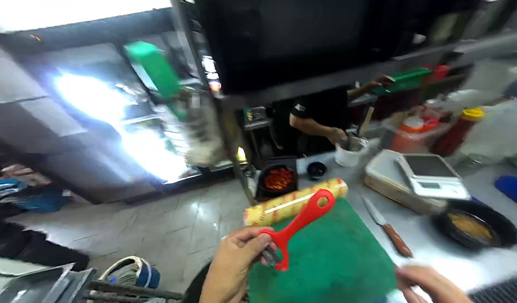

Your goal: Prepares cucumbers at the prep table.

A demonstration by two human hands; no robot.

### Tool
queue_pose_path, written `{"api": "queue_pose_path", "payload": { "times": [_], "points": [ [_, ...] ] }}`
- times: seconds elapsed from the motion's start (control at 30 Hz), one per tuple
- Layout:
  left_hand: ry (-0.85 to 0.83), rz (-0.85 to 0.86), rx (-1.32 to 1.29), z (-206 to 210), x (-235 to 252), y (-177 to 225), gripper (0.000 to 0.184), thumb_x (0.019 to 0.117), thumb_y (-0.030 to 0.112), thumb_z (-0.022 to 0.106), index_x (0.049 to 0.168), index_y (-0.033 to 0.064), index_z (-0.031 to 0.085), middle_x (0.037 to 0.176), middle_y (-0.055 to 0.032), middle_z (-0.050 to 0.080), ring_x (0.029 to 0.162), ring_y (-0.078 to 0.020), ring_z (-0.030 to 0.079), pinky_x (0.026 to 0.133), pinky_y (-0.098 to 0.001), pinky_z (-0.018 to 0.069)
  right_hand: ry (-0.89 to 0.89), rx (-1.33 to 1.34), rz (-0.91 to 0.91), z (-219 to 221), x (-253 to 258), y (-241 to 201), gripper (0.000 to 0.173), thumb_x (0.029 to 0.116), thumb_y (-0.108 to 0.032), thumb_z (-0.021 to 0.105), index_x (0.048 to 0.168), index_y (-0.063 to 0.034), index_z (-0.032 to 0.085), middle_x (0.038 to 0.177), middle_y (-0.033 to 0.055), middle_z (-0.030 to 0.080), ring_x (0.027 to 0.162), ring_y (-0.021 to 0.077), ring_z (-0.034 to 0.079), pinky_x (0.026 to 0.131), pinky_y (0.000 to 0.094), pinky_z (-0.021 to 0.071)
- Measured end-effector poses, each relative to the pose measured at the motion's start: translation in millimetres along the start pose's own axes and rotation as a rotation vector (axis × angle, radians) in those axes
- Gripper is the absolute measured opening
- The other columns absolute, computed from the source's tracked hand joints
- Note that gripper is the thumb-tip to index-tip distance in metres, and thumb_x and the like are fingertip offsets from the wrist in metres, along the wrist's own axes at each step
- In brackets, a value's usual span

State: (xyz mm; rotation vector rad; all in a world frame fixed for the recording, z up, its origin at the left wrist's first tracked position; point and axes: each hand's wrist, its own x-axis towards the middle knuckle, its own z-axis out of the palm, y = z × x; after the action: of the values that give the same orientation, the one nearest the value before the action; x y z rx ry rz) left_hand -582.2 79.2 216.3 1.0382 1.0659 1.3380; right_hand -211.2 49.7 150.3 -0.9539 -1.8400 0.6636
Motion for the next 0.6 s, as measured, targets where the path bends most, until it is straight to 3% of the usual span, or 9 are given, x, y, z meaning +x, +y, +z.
{"api": "queue_pose_path", "payload": {
  "times": [0.07,0.13,0.23,0.3,0.37,0.43,0.53,0.6],
  "points": [
    [-0.177,-0.162,-0.028,77.3,-0.9,-39.2,0.02,0.0956,0.014,0.069,0.106,-0.0008,0.075,0.086,-0.0136,0.075,0.071,-0.0153,0.071,0.063,-0.0279,0.06,0.151,0.13,-0.022,-41.3,6.9,1.2,0.042,0.1027,-0.036,0.06,0.143,-0.0238,0.056,0.138,0.006,0.058,0.108,0.0186,0.068,0.085,0.0364,0.0619],
    [-0.323,-0.276,-0.025,149.7,-2.8,-69.1,0.021,0.0956,0.016,0.069,0.107,-0.0006,0.075,0.086,-0.0135,0.075,0.072,-0.0156,0.071,0.064,-0.0288,0.0603,0.18,0.18,0.06,-86.7,-1.3,5.9,0.054,0.0997,-0.047,0.063,0.146,-0.0216,0.054,0.14,0.0077,0.058,0.105,0.0196,0.068,0.08,0.0354,0.0621],
    [-0.468,-0.363,-0.05,241.3,-5.5,-103.4,0.023,0.0962,0.018,0.069,0.107,-0.0013,0.074,0.086,-0.0132,0.074,0.072,-0.0158,0.071,0.066,-0.0296,0.0604,0.102,0.156,0.342,-155.3,-39.3,17.5,0.05,0.0992,-0.045,0.065,0.139,-0.0166,0.057,0.11,0.0015,0.069,0.077,0.0106,0.07,0.063,0.0284,0.0624],
    [-0.532,-0.388,-0.099,291.9,-1.9,-121.8,0.033,0.0999,0.025,0.065,0.116,-0.0038,0.071,0.093,-0.0156,0.074,0.078,-0.0188,0.072,0.072,-0.0337,0.0618,0.228,0.194,0.415,-195.1,-69.1,26.6,0.035,0.0993,-0.032,0.067,0.128,-0.0137,0.061,0.092,0.0018,0.069,0.06,0.01,0.062,0.05,0.0254,0.0549],
    [-0.579,-0.394,-0.077,337.7,1.8,-139.9,0.043,0.1065,0.033,0.051,0.123,-0.0043,0.067,0.106,-0.0183,0.073,0.09,-0.0225,0.073,0.081,-0.0376,0.0625,0.366,0.21,0.396,-227.8,-98.0,32.8,0.031,0.099,-0.025,0.068,0.125,-0.011,0.06,0.089,0.0026,0.068,0.059,0.0101,0.062,0.05,0.0246,0.0552],
    [-0.576,-0.397,-0.034,382.0,5.2,-158.6,0.042,0.108,0.031,0.046,0.115,-0.0045,0.068,0.106,-0.0181,0.073,0.091,-0.0224,0.073,0.082,-0.0372,0.0621,0.478,0.185,0.38,-251.4,-121.5,38.5,0.03,0.0996,-0.023,0.067,0.126,-0.0113,0.058,0.091,0.0023,0.069,0.062,0.0096,0.064,0.052,0.0243,0.0574],
    [-0.555,-0.35,-0.005,441.4,13.5,-186.3,0.028,0.1018,0.025,0.061,0.093,-0.0006,0.07,0.086,-0.0133,0.071,0.074,-0.0178,0.069,0.071,-0.0337,0.0603,0.604,0.079,0.37,-277.5,-147.6,50.9,0.03,0.1002,-0.023,0.067,0.128,-0.0137,0.058,0.096,0.0017,0.069,0.067,0.0096,0.065,0.056,0.0248,0.0592],
    [-0.581,-0.294,-0.001,477.2,24.8,-198.9,0.023,0.0983,0.021,0.066,0.088,0.0012,0.071,0.079,-0.0105,0.069,0.068,-0.0154,0.065,0.066,-0.0312,0.0581,0.661,-0.006,0.371,-293.6,-158.0,59.9,0.03,0.1005,-0.023,0.067,0.128,-0.0153,0.058,0.103,0.0014,0.069,0.072,0.0093,0.067,0.06,0.0251,0.0612]
  ]
}}
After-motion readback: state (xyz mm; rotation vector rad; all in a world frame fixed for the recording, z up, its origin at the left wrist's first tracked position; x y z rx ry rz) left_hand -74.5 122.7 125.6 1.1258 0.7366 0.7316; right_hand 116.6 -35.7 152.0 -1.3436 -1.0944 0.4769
